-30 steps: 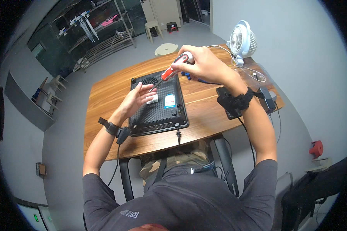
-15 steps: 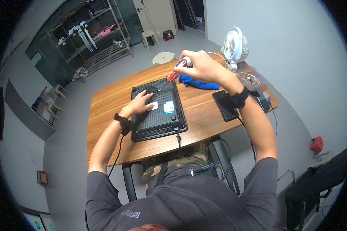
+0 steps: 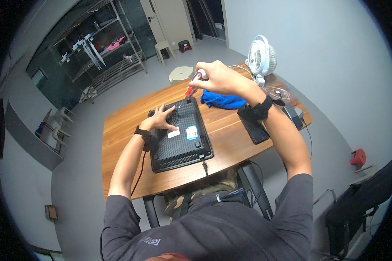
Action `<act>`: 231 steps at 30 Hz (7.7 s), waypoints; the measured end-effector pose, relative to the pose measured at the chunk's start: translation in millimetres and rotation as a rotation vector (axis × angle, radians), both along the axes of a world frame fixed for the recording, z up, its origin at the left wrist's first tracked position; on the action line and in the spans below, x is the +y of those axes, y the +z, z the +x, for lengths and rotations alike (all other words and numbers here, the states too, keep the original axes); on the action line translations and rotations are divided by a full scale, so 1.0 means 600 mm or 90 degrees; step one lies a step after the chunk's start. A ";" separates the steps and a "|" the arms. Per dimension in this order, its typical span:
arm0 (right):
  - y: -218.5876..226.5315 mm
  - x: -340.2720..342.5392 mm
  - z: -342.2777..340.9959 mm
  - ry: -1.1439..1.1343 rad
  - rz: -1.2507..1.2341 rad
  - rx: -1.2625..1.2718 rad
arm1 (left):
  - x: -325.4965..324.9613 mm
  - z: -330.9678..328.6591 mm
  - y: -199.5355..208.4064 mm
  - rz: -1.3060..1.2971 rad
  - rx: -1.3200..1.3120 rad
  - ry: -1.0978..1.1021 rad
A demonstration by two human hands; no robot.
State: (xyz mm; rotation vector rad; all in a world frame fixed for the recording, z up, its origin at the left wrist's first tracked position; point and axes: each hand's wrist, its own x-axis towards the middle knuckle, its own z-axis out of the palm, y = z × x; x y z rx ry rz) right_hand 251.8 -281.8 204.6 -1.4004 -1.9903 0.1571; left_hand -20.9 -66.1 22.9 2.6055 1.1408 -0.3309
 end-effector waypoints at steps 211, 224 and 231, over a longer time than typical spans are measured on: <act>-0.144 0.353 -0.035 0.007 -0.104 -0.319 | 0.092 0.134 0.068 -0.146 -0.592 0.030; -0.129 0.359 -0.047 -0.029 -0.244 -0.352 | 0.097 0.143 0.057 -0.161 -0.576 0.052; -0.125 0.362 -0.054 -0.008 -0.277 -0.319 | 0.120 0.134 0.032 -0.332 -0.569 0.002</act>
